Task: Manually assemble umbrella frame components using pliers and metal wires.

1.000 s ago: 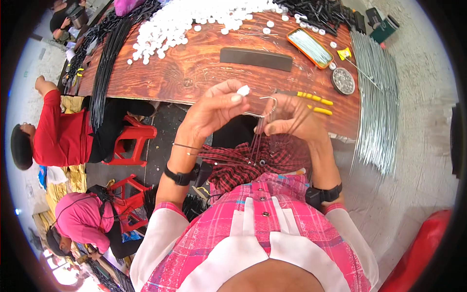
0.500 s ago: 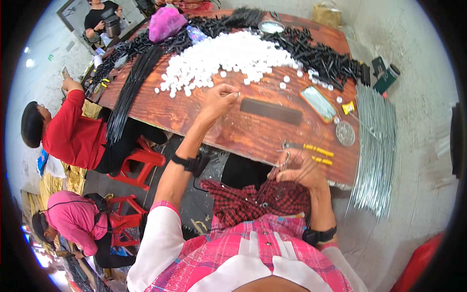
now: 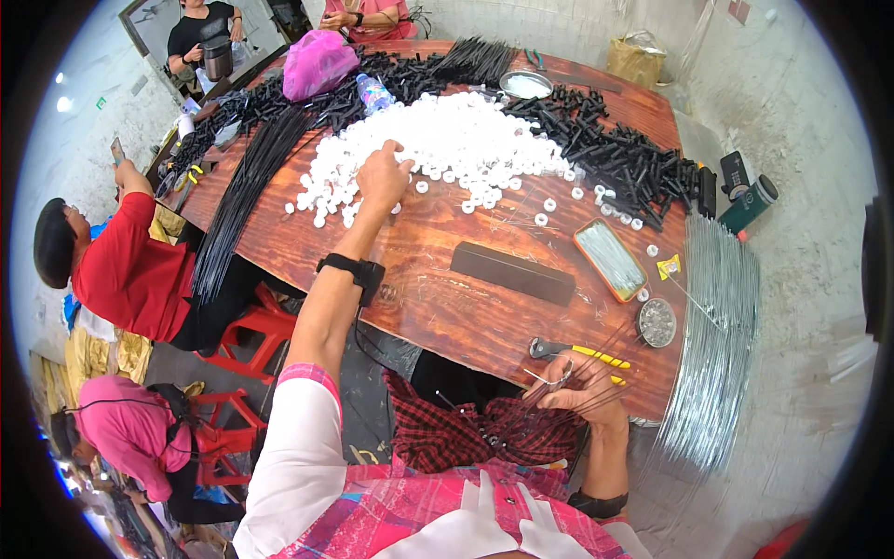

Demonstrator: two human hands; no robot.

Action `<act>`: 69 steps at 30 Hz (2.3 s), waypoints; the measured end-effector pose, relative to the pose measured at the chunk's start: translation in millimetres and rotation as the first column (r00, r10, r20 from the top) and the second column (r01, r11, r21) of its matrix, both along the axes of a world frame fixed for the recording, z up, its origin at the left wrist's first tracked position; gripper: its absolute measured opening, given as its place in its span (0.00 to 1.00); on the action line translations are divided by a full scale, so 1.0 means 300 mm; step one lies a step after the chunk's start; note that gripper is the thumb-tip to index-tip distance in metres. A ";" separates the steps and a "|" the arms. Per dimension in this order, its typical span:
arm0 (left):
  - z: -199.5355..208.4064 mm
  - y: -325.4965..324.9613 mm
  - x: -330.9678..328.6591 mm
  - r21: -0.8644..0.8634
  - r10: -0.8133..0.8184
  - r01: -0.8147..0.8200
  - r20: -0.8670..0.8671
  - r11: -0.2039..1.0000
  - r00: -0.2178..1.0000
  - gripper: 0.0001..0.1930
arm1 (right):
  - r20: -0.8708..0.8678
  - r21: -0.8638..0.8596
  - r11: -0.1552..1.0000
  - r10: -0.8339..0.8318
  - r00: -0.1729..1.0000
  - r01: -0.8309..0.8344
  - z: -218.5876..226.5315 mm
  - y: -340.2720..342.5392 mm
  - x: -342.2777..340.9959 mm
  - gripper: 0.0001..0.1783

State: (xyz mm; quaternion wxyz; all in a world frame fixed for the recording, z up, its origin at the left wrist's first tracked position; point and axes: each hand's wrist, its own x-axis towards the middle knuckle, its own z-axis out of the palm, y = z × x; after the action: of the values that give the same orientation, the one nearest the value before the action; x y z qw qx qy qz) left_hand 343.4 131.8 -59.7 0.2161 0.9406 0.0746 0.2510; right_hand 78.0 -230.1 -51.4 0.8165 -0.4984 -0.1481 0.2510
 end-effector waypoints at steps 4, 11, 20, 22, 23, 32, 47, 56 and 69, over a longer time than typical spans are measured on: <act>-0.021 -0.009 -0.005 0.228 0.001 -0.009 0.037 0.974 0.999 0.12 | -0.030 0.011 1.000 0.008 1.000 -0.007 0.004 0.019 0.006 0.13; -0.002 0.008 -0.034 -0.036 -0.068 0.073 0.125 0.997 0.990 0.11 | 0.009 -0.025 0.999 -0.028 1.000 0.028 -0.002 0.019 -0.008 0.16; 0.146 -0.202 -0.540 -0.926 -0.780 0.227 -0.102 0.300 0.617 0.16 | 0.077 -0.062 0.998 -0.008 0.997 0.013 0.059 0.070 -0.079 0.14; 0.135 -0.235 -0.703 -0.954 -0.842 0.165 -0.130 0.250 0.524 0.20 | 0.114 -0.031 0.998 0.056 0.992 -0.053 0.047 0.084 -0.089 0.13; 0.136 -0.251 -0.755 -0.974 -0.887 0.094 -0.146 0.207 0.437 0.23 | 0.102 -0.029 0.999 0.041 0.994 -0.038 0.046 0.089 -0.092 0.13; 0.185 -0.315 -0.952 -0.987 -0.817 0.056 0.159 -0.154 0.555 0.23 | 0.169 -0.164 0.986 0.068 0.983 -0.040 0.088 0.120 -0.075 0.16; 0.120 -0.317 -0.972 -0.984 -0.830 0.175 0.078 0.024 0.552 0.21 | 0.129 -0.106 0.994 0.038 0.991 -0.024 0.063 0.128 -0.106 0.13; 0.203 -0.317 -0.948 -0.981 -0.880 0.173 0.002 0.091 0.475 0.17 | 0.172 -0.138 0.989 0.076 0.982 -0.053 0.068 0.124 -0.082 0.14; 0.256 -0.280 -0.908 -0.950 -0.886 0.239 -0.075 0.203 0.457 0.13 | 0.208 -0.113 0.993 0.059 0.976 -0.036 0.042 0.134 -0.087 0.14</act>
State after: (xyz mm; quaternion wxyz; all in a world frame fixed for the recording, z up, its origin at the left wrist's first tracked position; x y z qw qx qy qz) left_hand 71.0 47.7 17.0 0.6856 0.6673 -0.1310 -0.2598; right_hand 51.9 -190.0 -38.9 0.7618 -0.5619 -0.2318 0.2241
